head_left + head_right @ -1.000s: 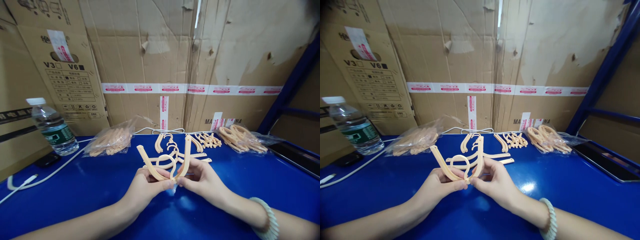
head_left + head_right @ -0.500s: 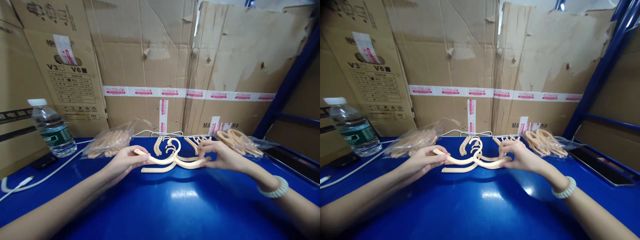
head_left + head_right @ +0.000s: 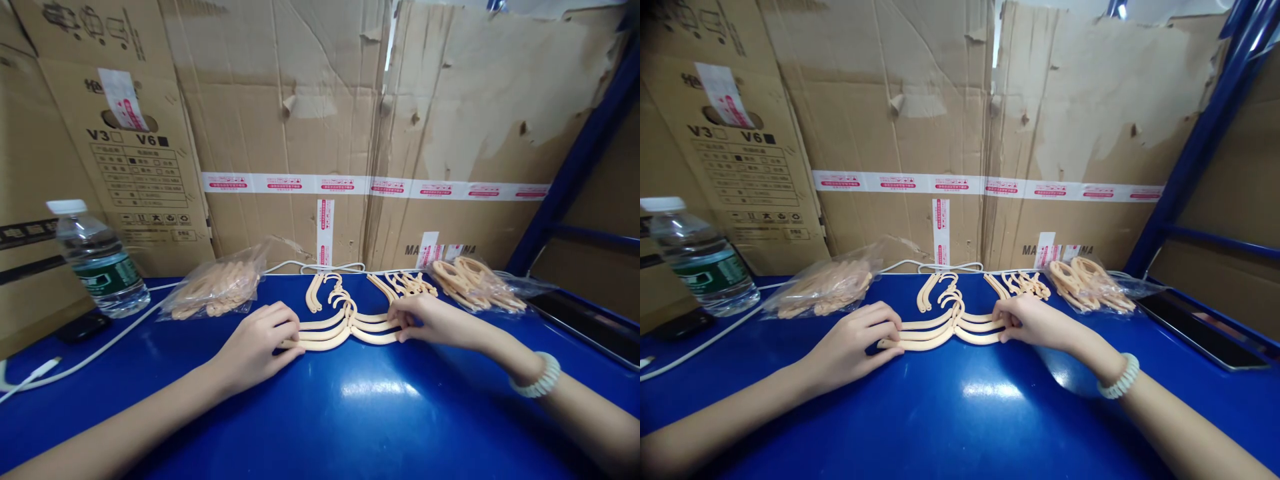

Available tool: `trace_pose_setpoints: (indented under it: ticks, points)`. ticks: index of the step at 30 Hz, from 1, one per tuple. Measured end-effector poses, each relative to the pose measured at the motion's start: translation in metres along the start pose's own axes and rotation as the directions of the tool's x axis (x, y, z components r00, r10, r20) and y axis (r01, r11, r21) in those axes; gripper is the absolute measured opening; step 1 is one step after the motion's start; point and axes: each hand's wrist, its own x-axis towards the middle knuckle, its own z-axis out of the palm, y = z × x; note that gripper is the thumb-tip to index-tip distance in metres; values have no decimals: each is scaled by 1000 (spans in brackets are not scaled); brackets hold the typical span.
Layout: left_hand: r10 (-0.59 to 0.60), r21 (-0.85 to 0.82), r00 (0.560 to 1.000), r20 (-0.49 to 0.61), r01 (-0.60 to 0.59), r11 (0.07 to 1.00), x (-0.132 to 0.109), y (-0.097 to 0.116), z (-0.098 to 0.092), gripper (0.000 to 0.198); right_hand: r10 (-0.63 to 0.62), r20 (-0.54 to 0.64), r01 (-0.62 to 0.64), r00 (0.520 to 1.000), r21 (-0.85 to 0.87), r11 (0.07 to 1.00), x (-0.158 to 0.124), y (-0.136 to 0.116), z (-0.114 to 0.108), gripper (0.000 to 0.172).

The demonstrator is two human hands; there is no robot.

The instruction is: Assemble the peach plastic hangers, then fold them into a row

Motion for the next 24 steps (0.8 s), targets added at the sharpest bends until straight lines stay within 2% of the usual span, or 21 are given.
trace_pose_setpoints:
  ticks: [5, 7, 10, 14, 20, 24]
  points:
    - [-53, -10, 999, 1, 53, 999, 0, -1, 2, 7, 16, -35, -19, 999, -68, 997, -1, -4, 2, 38]
    - [-54, -46, 998, 11, 55, 997, -1, -1, 3, 17, 17, -29, -19, 999, -83, 996, -1, -5, 3, 42]
    - [-39, -79, 998, 55, 43, 996, -1, -1, 4, 27, -1, -23, -1, 1000, -88, 996, -2, -7, 4, 33]
    - [-35, -99, 994, 107, 46, 994, 0, 0, 4, 27, 6, -32, -9, 999, -107, 994, -1, -11, 5, 28]
    - [-24, -88, 994, 107, 33, 996, 1, 4, -2, 24, 14, -10, -15, 1000, -87, 996, -2, -15, 5, 27]
    - [-23, -90, 998, 60, 28, 996, 2, 1, -2, 22, 8, -34, -11, 999, -91, 996, -1, -12, 8, 26]
